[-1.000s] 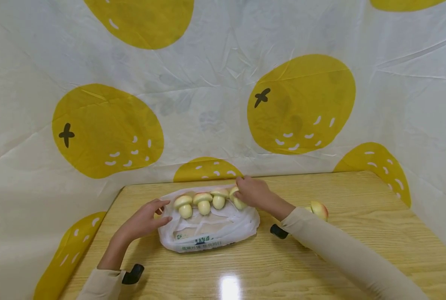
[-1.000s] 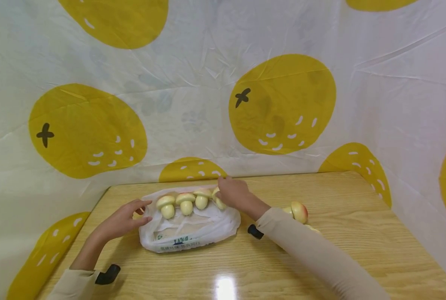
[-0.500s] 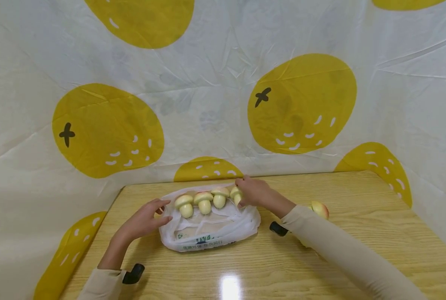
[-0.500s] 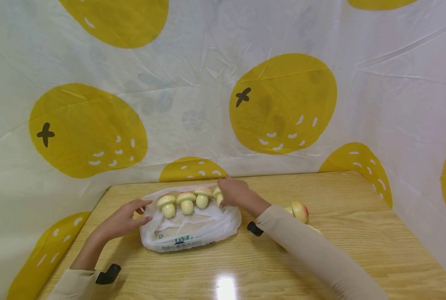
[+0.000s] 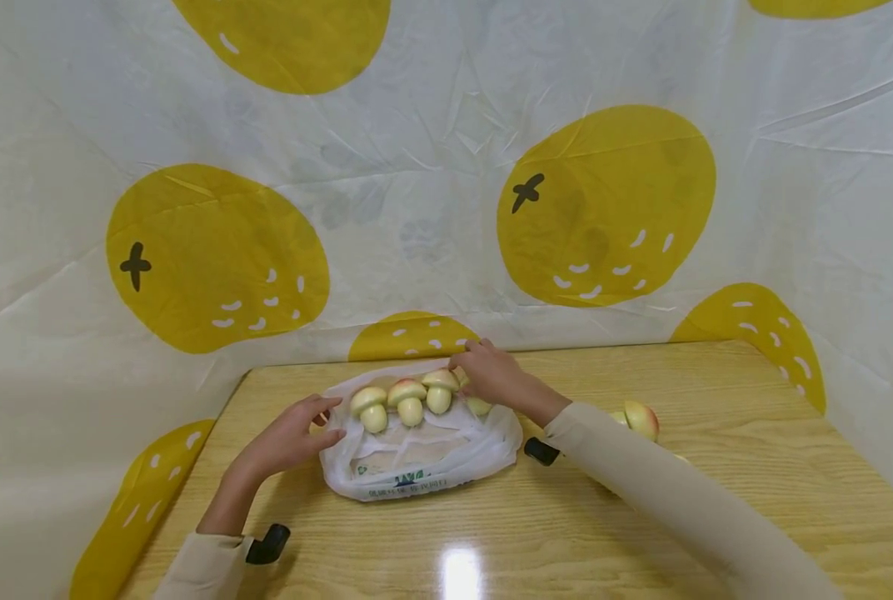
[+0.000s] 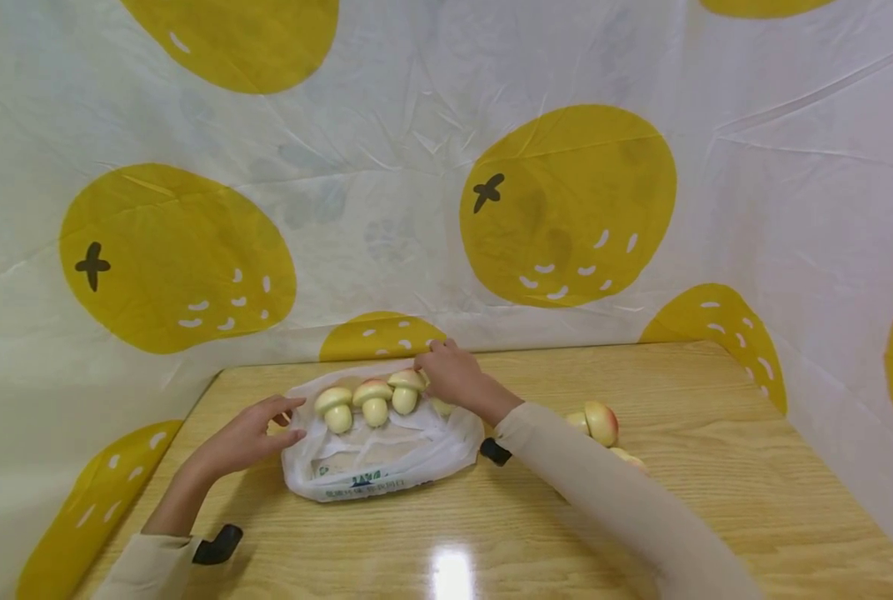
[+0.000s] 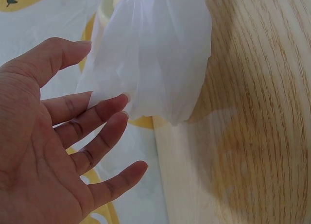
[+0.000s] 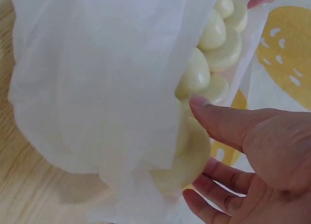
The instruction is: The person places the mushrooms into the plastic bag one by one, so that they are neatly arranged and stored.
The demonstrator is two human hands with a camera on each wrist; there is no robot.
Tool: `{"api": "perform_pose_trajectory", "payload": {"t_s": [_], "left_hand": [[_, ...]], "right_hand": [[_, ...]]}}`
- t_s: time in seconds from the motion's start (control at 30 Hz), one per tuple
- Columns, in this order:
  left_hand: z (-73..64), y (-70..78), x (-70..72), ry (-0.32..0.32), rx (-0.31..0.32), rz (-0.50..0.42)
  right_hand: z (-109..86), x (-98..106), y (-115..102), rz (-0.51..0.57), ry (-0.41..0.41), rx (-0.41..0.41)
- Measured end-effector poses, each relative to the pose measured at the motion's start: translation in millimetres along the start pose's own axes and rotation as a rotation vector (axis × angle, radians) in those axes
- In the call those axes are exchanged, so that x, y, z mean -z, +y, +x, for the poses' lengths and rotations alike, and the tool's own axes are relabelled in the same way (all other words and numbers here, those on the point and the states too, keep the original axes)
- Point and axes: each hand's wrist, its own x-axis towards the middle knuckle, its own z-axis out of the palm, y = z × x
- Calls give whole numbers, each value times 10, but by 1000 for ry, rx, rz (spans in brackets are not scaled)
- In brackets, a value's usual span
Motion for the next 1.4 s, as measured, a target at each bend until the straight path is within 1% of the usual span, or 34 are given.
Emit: {"api": "perform_pose_trajectory", "payload": {"t_s": [0.23, 0.4, 0.63, 0.77, 0.9, 1.07, 1.2, 1.3, 1.4], "left_hand": [[7, -7, 1, -8, -5, -3], [5, -1, 5, -1, -4, -6], [13, 11, -1, -2, 1, -11], [4, 7, 0, 2, 0, -14], [-17, -1, 7, -1, 11, -19], [-40, -2, 14, 2, 24, -18], [-40, -5, 14, 8, 14, -9], [-40, -7, 7, 11, 13, 0], [-38, -1, 7, 12, 7, 4]], "right_hand": [[89, -60, 15, 38, 10, 19], [116, -82, 12, 53, 1, 11], [126, -113, 27, 58, 0, 10], [100, -66, 52, 72, 4, 16], [-8, 72, 125, 96, 27, 67], [-242, 307, 265, 111, 76, 115], [-437, 438, 414, 135, 99, 104], [-572, 505, 538, 146, 86, 71], [-716, 562, 661, 180, 73, 60]]}}
